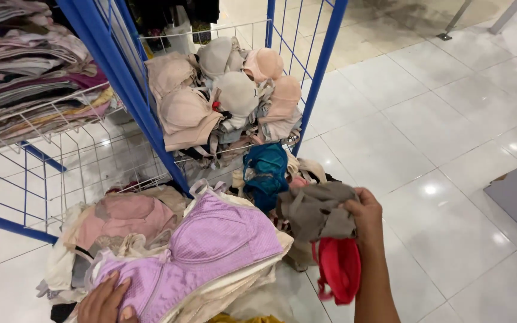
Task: Sorting a pile of bras and undergarments into a wire display bin in a clothing store.
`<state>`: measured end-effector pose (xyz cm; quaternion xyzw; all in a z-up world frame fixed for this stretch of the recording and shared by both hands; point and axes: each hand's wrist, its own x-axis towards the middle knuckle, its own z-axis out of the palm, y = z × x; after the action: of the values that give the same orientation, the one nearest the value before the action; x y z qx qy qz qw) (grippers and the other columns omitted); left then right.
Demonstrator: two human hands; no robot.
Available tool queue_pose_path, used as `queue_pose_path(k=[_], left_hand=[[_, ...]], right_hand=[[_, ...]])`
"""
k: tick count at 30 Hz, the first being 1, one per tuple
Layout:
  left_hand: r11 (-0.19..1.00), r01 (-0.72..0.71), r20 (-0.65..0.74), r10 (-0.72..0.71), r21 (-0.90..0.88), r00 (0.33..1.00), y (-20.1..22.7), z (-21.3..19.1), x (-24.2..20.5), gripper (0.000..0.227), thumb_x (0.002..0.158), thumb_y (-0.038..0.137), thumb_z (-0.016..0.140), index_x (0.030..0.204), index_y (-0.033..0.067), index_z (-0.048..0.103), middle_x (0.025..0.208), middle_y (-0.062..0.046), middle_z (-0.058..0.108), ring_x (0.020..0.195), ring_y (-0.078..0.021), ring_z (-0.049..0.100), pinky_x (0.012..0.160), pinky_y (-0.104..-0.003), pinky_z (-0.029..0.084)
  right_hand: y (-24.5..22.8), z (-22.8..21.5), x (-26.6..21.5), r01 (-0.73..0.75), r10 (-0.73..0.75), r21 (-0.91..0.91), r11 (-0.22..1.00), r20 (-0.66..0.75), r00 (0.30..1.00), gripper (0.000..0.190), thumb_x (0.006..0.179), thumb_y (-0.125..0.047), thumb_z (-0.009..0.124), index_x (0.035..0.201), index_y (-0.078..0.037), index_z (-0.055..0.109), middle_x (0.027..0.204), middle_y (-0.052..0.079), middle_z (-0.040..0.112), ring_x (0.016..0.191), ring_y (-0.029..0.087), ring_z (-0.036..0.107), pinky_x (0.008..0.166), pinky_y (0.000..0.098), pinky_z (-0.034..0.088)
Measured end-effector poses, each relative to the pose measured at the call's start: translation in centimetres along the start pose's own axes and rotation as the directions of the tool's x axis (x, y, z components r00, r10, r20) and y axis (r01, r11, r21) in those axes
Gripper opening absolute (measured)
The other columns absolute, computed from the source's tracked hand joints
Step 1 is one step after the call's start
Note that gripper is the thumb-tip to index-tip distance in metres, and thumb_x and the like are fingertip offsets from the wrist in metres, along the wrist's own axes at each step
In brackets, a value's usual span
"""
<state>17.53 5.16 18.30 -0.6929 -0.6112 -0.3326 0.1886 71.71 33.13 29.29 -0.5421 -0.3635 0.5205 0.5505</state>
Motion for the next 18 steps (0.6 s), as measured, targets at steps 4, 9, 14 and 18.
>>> queue_pose_path(k=[4,9,14,18], left_hand=[[1.0,0.005,-0.1,-0.008,-0.023,0.995,3.2,-1.0,2.8,0.045,0.095,0.04,0.049,0.118,0.0087,0.071,0.124,-0.02,0.068,0.111,-0.0361,0.069,0.102,-0.048,0.052],[0.999,-0.02,-0.101,0.024,0.046,0.995,2.1,-1.0,2.0,0.048,0.096,0.046,0.047,0.115,0.01,0.073,0.12,-0.019,0.07,0.109,-0.0355,0.07,0.1,-0.048,0.052],[0.996,-0.026,-0.131,0.037,0.09,0.991,2.4,-1.5,1.2,0.051,0.097,0.049,0.046,0.116,0.0102,0.073,0.122,-0.019,0.07,0.112,-0.0347,0.068,0.101,-0.049,0.05],[0.997,0.014,-0.032,-0.012,0.072,0.999,0.4,-1.4,-0.4,0.052,0.093,0.052,0.046,0.116,0.0137,0.073,0.123,-0.017,0.069,0.113,-0.033,0.068,0.101,-0.048,0.05]], right_hand=[[-5.9,4.1,1.8,0.347,-0.353,0.081,0.935,0.096,0.93,0.022,0.076,0.007,0.063,0.096,-0.001,0.064,0.092,0.004,0.068,0.081,0.012,0.062,0.074,0.0268,0.052],[-6.2,9.6,5.8,0.557,-0.579,0.171,0.813,0.129,0.805,0.026,0.079,0.005,0.065,0.104,0.0,0.062,0.101,0.005,0.068,0.09,0.013,0.063,0.084,0.0272,0.052],[11.2,11.6,11.2,0.592,-0.599,-0.295,0.75,0.075,0.797,0.046,0.081,-0.01,0.075,0.123,-0.002,0.057,0.109,0.013,0.066,0.097,0.026,0.065,0.084,0.0362,0.052],[28.0,9.9,13.0,0.484,-0.31,-0.704,0.519,0.373,0.874,0.042,0.075,-0.005,0.068,0.116,-0.004,0.07,0.109,0.025,0.072,0.105,0.042,0.068,0.09,0.0467,0.055]])
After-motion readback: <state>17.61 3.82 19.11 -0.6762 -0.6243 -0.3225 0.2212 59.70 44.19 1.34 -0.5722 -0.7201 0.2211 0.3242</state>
